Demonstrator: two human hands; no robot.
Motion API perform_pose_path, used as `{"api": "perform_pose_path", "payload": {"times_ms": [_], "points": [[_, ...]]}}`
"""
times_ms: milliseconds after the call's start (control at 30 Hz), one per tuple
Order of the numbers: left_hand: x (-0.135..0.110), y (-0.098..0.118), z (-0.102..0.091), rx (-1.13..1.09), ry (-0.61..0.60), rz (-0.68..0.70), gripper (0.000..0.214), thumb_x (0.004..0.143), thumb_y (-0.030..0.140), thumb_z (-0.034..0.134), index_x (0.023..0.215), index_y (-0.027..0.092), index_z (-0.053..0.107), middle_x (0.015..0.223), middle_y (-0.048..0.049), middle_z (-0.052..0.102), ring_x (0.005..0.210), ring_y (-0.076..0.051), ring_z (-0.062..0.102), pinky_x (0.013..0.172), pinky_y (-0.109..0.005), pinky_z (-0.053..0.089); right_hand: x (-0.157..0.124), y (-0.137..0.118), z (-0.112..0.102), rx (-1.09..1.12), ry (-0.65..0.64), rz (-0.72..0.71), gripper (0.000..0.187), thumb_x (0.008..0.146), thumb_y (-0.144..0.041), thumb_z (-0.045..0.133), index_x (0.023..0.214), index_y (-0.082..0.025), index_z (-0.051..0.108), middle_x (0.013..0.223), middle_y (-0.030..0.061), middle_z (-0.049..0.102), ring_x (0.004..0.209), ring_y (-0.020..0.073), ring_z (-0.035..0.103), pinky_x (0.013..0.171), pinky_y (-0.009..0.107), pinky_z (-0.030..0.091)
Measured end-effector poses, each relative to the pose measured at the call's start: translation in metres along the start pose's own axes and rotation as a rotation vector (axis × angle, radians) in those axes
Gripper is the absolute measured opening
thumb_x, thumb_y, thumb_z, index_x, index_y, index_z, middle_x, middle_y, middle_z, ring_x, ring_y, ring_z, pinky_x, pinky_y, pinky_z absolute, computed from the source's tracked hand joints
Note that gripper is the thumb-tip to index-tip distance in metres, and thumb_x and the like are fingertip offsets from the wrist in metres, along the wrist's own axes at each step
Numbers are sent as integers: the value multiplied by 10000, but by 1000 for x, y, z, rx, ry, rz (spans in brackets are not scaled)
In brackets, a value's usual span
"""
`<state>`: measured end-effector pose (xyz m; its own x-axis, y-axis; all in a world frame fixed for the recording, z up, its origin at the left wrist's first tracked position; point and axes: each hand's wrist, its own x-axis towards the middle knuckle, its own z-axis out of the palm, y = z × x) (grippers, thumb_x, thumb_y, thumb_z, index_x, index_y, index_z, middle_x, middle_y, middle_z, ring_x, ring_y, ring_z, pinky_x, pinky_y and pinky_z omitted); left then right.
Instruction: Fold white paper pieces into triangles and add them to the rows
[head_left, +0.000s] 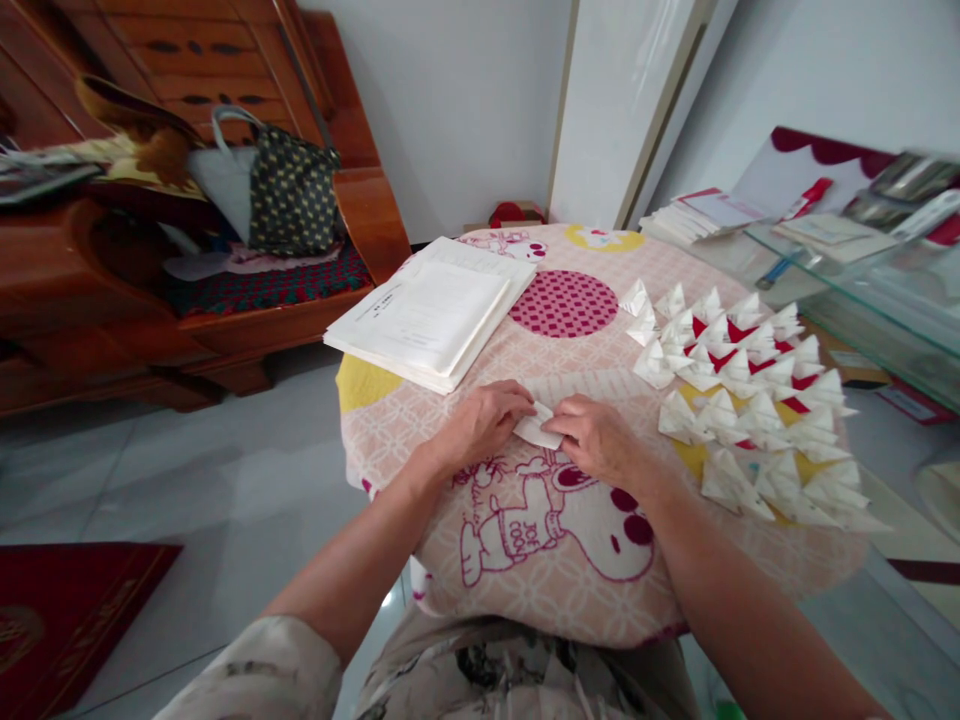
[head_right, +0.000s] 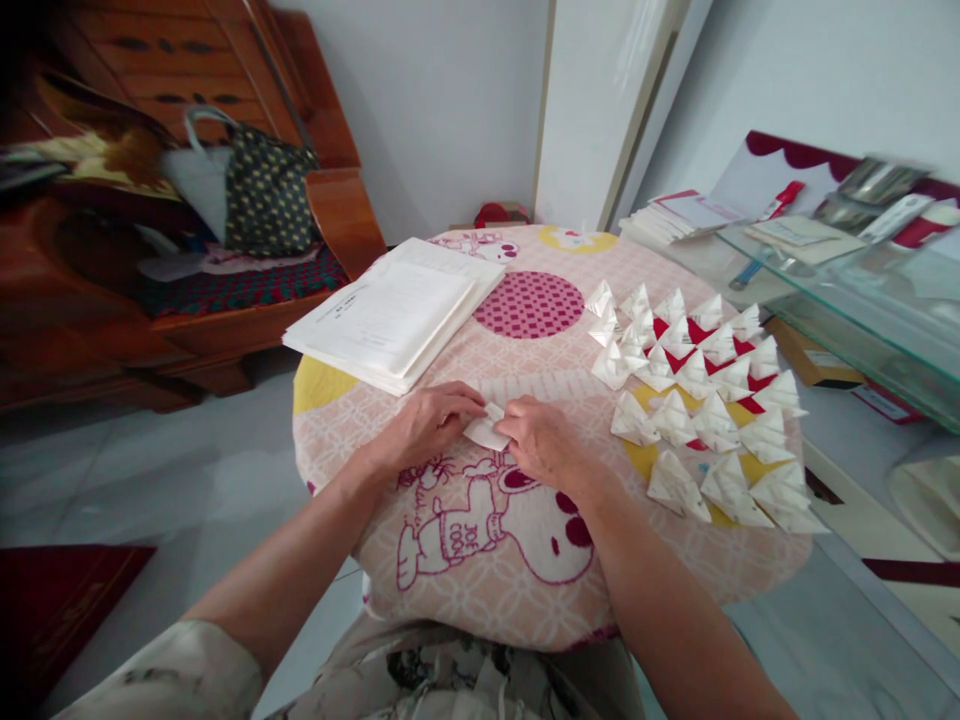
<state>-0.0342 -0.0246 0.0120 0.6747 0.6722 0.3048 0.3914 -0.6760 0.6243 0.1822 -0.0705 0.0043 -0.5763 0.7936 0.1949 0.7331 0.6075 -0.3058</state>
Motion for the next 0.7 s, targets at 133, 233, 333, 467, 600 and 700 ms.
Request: {"api": "perform_pose_path", "payload": {"times_ms": [133, 233, 333, 467, 600, 700], "points": [[-8, 16, 1, -18, -117, -12, 175, 812, 99, 596, 919, 151, 724, 918, -55, 682, 815, -156, 631, 752, -270, 497, -1, 5, -1, 40, -8, 5, 230, 780, 3, 567, 807, -170, 715, 817, 63, 622, 839, 200, 566, 749, 313, 435], [-11, 16, 6, 27, -108, -36, 73, 820, 143, 640, 848, 145, 708, 865, -50, 659, 783, -152, 611, 720, -262, 471, -2, 8, -4, 151, 16, 24, 252, 800, 3, 554, 812, -170, 737, 828, 61, 647, 833, 189, 590, 754, 305, 446], [-11, 12, 10, 57, -86, -66, 96, 863, 177, 626, 807, 150, 700, 838, -46, 654, 758, -145, 602, 707, -260, 450, -2, 9, -9, 262, 35, 111, 224, 833, -41, 578, 796, -178, 752, 836, 55, 668, 784, 169, 606, 734, 293, 453], [-9, 8, 10, 27, -63, -99, 142, 886, 212, 617, 783, 166, 703, 847, -40, 669, 766, -142, 606, 709, -255, 436, 0, 10, -15, 353, 41, 208, 168, 852, -134, 628, 737, -183, 740, 794, 37, 660, 733, 155, 604, 698, 281, 440], [-6, 5, 10, 46, -45, -174, 147, 862, 210, 626, 738, 171, 694, 815, -26, 675, 747, -139, 602, 688, -252, 420, 1, 12, -17, 329, 39, 278, 176, 851, -177, 630, 699, -188, 718, 728, 17, 655, 688, 150, 584, 660, 275, 406], [-3, 4, 10, 84, -32, -247, 144, 849, 223, 614, 747, 177, 705, 794, -21, 684, 706, -135, 590, 652, -249, 406, 2, 12, -17, 312, 0, 376, 182, 854, -210, 616, 695, -185, 702, 663, 3, 652, 628, 144, 559, 604, 270, 370]]}}
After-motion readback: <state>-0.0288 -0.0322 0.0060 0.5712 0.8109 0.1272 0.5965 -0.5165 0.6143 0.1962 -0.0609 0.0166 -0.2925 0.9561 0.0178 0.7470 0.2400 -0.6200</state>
